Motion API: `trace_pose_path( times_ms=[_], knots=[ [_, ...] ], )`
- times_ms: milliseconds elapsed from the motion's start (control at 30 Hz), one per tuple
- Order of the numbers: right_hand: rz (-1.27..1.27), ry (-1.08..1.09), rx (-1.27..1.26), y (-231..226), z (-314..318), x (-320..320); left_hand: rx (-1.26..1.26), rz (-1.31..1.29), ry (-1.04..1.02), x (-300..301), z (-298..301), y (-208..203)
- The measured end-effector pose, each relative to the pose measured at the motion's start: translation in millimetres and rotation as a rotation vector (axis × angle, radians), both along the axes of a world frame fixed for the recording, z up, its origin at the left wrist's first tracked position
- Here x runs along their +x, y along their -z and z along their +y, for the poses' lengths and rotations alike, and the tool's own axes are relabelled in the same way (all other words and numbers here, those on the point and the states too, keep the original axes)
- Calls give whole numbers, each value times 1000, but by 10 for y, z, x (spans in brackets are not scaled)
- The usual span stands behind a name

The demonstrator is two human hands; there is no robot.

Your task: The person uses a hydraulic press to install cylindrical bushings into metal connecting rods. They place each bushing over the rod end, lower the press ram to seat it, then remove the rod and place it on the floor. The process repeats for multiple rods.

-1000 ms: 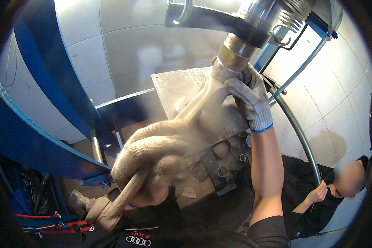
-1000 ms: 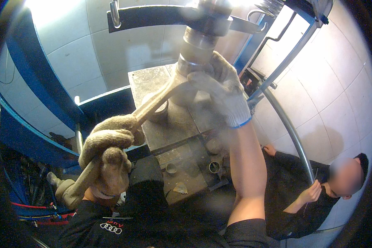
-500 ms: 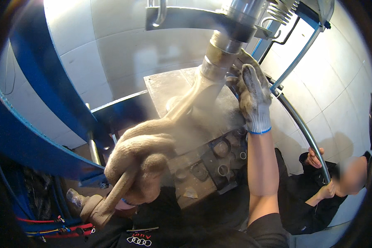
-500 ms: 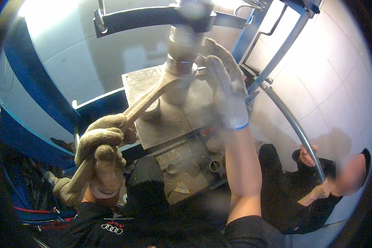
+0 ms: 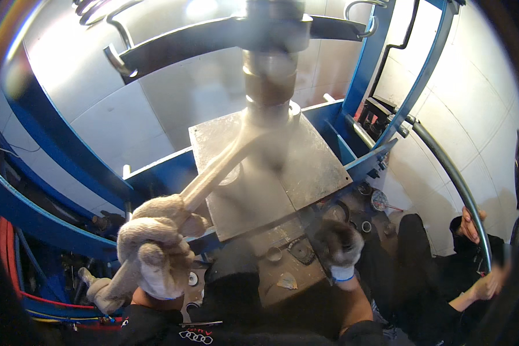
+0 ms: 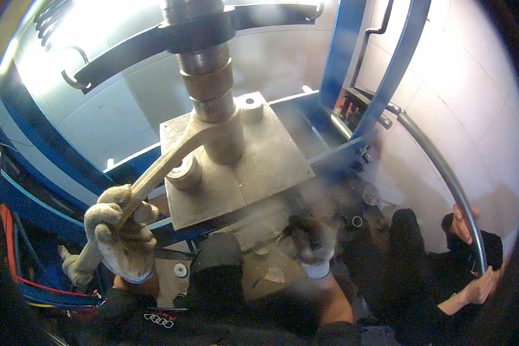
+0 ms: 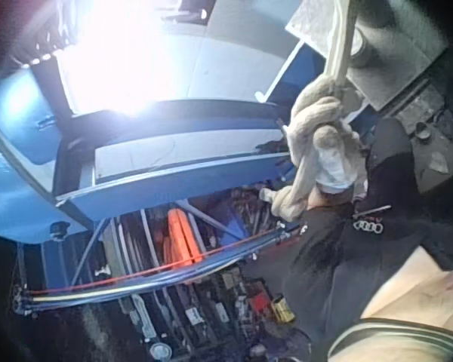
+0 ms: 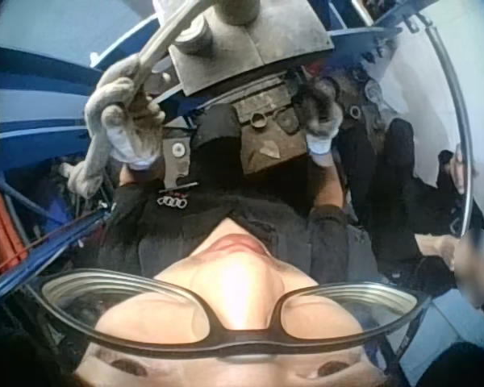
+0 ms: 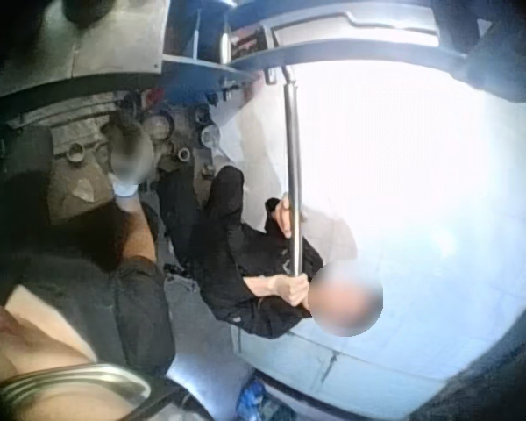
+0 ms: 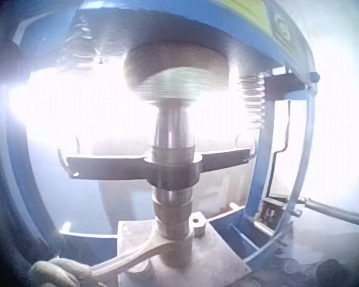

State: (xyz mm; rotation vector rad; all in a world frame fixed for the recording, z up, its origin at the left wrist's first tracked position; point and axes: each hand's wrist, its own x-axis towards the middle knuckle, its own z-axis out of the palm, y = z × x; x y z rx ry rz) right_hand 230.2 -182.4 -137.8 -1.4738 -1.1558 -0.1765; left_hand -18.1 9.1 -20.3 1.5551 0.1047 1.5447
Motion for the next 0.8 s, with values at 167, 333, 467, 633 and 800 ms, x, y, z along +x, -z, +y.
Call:
trace_pose_path(
  times_ms=[167,333,467,633,800],
  knots=[
    [6,-218,-477,408,70,270,-44,-6,36,22,-91,-99],
    [256,-185,-406,579,53,263,-45,-23,13,59,-103,-108],
    [875,-289,-232,855,135,271,8,-40,-53,81,-59,-73],
    [-94,-65,-642,1267,86,464,39,34,-56,26,-37,-88],
    [-132,130,-814,1384,99,308,72,67,-30,-2,5,-76]
  ],
)
